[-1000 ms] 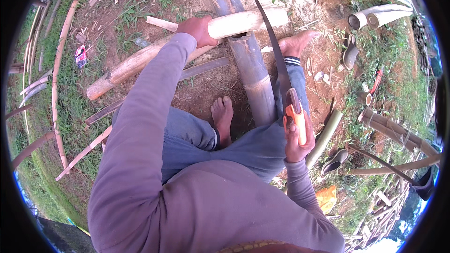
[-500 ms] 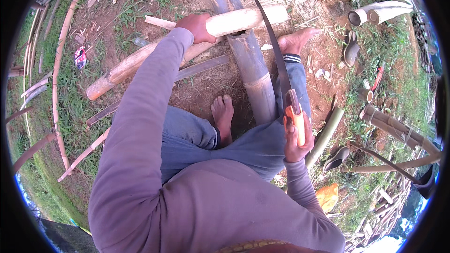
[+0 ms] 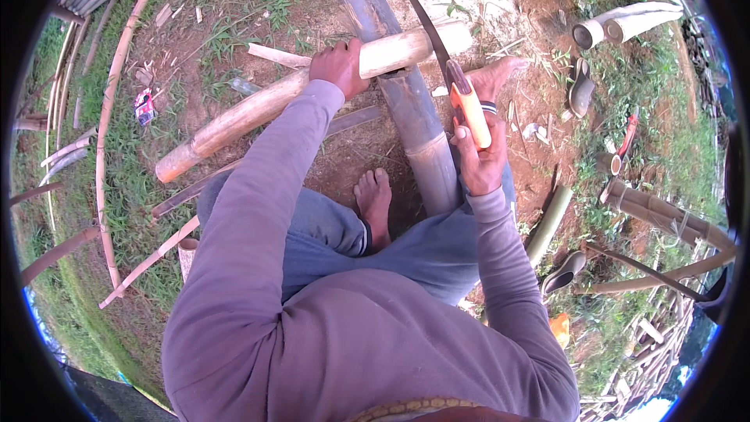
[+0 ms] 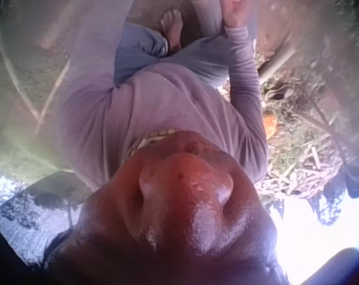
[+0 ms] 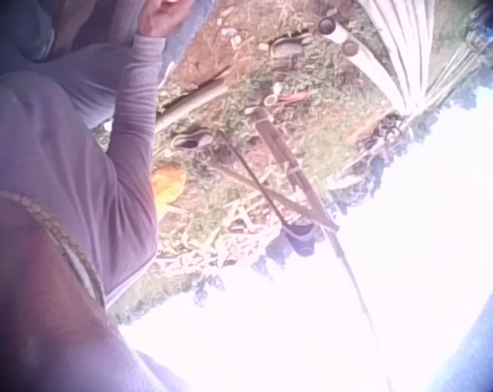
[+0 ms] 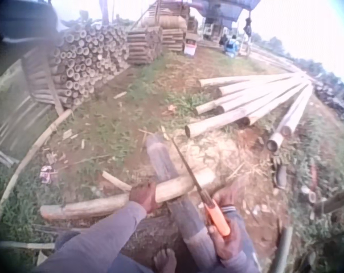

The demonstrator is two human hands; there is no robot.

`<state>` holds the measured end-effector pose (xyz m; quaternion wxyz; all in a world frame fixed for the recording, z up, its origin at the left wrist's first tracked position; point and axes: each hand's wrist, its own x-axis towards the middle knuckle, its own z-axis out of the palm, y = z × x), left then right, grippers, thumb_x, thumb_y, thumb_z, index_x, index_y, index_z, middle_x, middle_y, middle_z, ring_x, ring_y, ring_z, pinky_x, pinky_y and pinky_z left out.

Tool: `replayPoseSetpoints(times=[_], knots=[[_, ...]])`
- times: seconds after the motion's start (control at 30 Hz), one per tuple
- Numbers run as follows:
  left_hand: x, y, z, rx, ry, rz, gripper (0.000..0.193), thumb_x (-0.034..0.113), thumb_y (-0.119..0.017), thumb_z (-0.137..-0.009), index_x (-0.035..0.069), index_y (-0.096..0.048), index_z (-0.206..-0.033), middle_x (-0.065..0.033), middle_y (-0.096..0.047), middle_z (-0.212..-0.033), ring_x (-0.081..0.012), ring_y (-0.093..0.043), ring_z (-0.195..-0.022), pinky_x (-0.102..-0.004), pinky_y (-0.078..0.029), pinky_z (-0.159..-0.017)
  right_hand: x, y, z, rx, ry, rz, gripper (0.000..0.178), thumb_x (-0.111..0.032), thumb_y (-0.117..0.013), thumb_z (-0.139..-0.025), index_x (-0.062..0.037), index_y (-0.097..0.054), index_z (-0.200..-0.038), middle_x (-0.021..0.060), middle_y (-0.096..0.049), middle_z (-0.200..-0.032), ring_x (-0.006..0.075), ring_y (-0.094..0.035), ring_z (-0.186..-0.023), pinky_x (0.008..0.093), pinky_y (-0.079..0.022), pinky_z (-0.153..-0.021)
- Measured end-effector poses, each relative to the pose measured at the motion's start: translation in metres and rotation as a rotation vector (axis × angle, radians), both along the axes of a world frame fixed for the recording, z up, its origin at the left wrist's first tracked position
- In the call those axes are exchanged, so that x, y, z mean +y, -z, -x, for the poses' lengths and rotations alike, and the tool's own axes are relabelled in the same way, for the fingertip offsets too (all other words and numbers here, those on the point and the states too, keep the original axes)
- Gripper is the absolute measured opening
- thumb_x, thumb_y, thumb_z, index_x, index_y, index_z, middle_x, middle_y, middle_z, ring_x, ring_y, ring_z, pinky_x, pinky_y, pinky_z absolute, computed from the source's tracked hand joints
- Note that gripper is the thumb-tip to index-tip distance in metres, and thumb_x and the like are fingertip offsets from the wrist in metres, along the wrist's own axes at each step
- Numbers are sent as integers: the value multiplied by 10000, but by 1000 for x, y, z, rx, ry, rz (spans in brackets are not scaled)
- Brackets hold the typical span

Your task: The person uses a hand saw to cut bamboo poles into shorter sections. They position each pole on a wooden support, saw through it, and then move the cut pieces aside to a pile on the ground.

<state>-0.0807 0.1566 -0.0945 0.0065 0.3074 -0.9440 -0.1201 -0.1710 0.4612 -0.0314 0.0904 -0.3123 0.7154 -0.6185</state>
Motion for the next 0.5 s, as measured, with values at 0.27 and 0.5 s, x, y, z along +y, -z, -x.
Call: replayPoseSetpoints(times=[0.27, 0.5], knots=[[-14, -19, 6, -33, 80, -171, 674, 368, -903, -750, 76, -574, -1260, -205, -755, -1105, -422, -745, -1055, -532, -582, -943, -35, -28, 11, 136, 117, -126, 206, -146, -831, -978, -5, -714, -1072, 72, -714, -766, 104, -657, -691, 308, -530, -646], [4, -10, 10, -16, 21, -27, 615, 372, -891, -778, 112, -604, -1256, -165, -737, -1164, -378, -750, -1094, -551, -588, -935, -12, -26, 3, 45, 155, -226, 201, -130, -835, -972, 3, -717, -1065, 76, -740, -840, 114, -672, -736, 308, -539, -680]])
